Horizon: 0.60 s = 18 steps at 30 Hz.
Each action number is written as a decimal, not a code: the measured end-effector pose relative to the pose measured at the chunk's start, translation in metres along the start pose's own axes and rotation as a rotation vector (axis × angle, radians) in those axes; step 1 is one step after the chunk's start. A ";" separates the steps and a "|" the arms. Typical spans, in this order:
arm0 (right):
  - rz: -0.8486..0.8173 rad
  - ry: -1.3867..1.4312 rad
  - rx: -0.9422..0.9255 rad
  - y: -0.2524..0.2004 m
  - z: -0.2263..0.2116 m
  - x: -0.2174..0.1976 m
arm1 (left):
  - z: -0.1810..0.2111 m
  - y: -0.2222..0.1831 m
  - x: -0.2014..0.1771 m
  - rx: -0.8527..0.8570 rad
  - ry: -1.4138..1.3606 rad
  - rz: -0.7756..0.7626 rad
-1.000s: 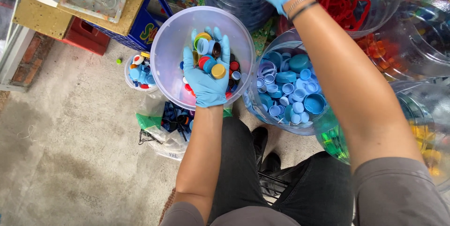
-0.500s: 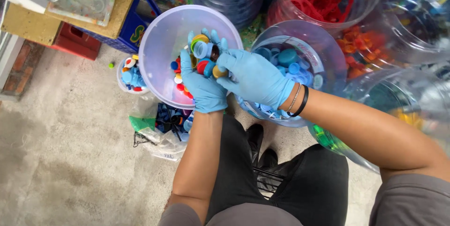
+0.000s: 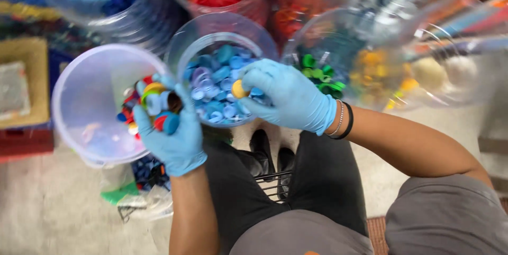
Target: The person sorts colorful plastic bottle caps by hand, picking them from a mixed pile in a white bucket and placing them into separate clear containers based on color. They handle red, blue, green, and yellow caps, moving them between the buckets.
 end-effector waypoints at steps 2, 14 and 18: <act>0.163 -0.083 0.029 -0.026 0.015 -0.029 | -0.006 -0.009 0.001 0.047 0.124 0.095; 0.273 -0.745 0.634 -0.238 0.169 -0.239 | -0.075 -0.049 -0.015 -0.230 0.125 0.059; 0.244 -0.828 0.664 -0.298 0.227 -0.254 | -0.107 -0.059 -0.011 -0.222 0.231 0.047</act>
Point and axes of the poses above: each hand's wrist, its own y-axis towards the middle knuckle, its own x-axis out of the palm, z = x × y, the point moved 5 cm from there along y, towards the middle knuckle, and after that the axes turned 3 degrees about z, right-handed, at the moved point
